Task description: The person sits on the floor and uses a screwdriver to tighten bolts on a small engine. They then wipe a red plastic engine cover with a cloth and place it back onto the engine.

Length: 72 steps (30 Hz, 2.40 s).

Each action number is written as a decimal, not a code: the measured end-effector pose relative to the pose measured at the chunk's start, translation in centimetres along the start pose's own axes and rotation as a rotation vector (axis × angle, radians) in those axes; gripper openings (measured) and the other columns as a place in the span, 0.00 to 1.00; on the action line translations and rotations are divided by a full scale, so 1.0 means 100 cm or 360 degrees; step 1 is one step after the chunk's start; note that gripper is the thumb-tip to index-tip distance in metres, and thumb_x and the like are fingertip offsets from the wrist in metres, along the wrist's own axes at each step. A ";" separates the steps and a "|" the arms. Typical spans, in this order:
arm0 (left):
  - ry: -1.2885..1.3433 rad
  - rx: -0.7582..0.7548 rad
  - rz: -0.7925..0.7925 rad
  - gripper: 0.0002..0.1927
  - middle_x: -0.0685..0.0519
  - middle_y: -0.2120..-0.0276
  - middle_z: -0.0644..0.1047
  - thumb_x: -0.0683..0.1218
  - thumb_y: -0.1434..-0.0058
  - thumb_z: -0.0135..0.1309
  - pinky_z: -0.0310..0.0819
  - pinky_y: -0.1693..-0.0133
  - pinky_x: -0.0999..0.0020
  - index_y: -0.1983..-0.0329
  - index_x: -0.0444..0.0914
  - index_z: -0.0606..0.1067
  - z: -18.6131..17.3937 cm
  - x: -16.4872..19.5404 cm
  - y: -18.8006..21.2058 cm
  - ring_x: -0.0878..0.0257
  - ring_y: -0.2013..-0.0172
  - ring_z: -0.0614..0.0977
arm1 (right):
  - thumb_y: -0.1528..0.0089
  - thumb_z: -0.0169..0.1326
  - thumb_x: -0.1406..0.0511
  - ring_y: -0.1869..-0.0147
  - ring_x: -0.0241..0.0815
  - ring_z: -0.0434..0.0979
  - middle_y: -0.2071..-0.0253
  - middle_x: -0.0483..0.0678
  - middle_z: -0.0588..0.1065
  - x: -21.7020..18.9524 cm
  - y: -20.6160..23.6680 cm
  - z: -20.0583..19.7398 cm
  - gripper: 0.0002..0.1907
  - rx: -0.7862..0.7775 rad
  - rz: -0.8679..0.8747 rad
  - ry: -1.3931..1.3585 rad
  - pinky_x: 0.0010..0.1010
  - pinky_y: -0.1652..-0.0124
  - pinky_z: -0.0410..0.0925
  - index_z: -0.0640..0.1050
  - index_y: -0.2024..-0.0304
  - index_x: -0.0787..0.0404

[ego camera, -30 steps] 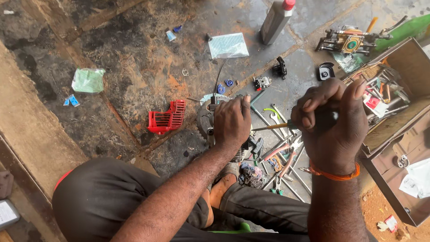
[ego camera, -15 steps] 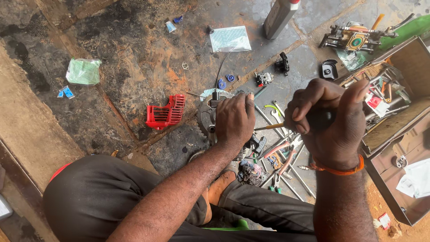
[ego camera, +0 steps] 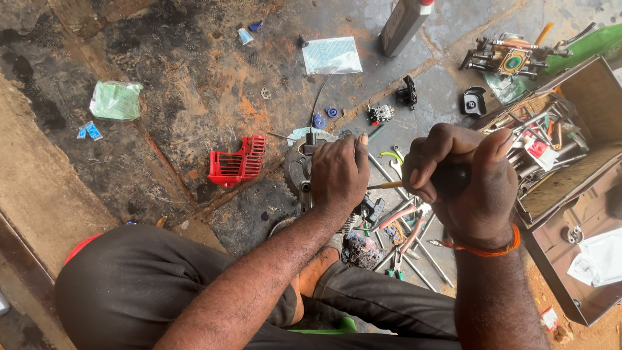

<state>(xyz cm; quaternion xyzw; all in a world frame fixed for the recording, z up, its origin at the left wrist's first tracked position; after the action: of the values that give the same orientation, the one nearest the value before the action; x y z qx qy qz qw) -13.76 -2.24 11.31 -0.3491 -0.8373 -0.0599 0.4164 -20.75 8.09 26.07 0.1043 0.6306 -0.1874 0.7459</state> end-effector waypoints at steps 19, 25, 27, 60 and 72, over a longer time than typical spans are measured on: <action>0.0002 0.0001 0.0030 0.22 0.50 0.75 0.76 0.54 0.24 0.38 0.71 0.53 0.52 0.66 0.38 0.75 -0.005 0.004 -0.001 0.57 0.70 0.79 | 0.30 0.33 0.33 0.79 0.37 0.58 0.82 0.50 0.64 0.001 0.002 0.009 0.47 -0.0062 0.0087 0.0142 0.31 0.70 0.56 0.72 0.72 0.70; 0.0013 -0.0055 -0.0010 0.23 0.50 0.75 0.76 0.55 0.24 0.37 0.71 0.53 0.52 0.67 0.38 0.75 -0.002 0.002 -0.001 0.58 0.70 0.79 | 0.30 0.33 0.33 0.79 0.37 0.58 0.82 0.50 0.64 0.003 0.001 0.009 0.48 -0.0086 0.0092 0.0093 0.29 0.73 0.55 0.72 0.73 0.71; 0.0006 -0.0045 -0.0003 0.23 0.50 0.75 0.76 0.55 0.24 0.37 0.71 0.53 0.52 0.67 0.38 0.75 -0.003 0.003 -0.001 0.58 0.70 0.79 | 0.29 0.33 0.33 0.78 0.37 0.58 0.82 0.50 0.64 0.004 0.002 0.009 0.48 -0.0105 0.0088 0.0077 0.29 0.72 0.55 0.73 0.72 0.71; 0.0017 -0.0041 -0.0027 0.22 0.49 0.72 0.79 0.54 0.24 0.38 0.72 0.52 0.52 0.63 0.37 0.77 -0.003 0.005 -0.002 0.56 0.66 0.81 | 0.39 0.48 0.51 0.70 0.37 0.76 0.59 0.49 0.75 -0.042 -0.001 0.055 0.28 -0.1351 0.0245 0.3457 0.32 0.64 0.74 0.70 0.42 0.60; 0.0042 -0.0025 -0.0048 0.21 0.49 0.72 0.78 0.54 0.24 0.37 0.71 0.51 0.51 0.62 0.37 0.76 -0.005 0.004 -0.002 0.55 0.66 0.81 | 0.30 0.46 0.48 0.66 0.36 0.79 0.64 0.42 0.76 -0.023 -0.006 0.043 0.26 -0.1451 0.1426 0.3248 0.30 0.67 0.73 0.62 0.37 0.55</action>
<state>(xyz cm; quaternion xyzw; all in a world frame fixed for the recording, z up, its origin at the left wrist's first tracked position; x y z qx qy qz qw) -13.71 -2.38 11.97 -0.3389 -0.8364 -0.0775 0.4237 -17.42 6.21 29.18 0.1411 0.8461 0.4974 -0.1294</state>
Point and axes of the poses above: each hand's wrist, its own y-axis away from the middle knuckle, its own z-axis out of the palm, x = y × z, the point moved 9 cm from there along -y, towards the middle knuckle
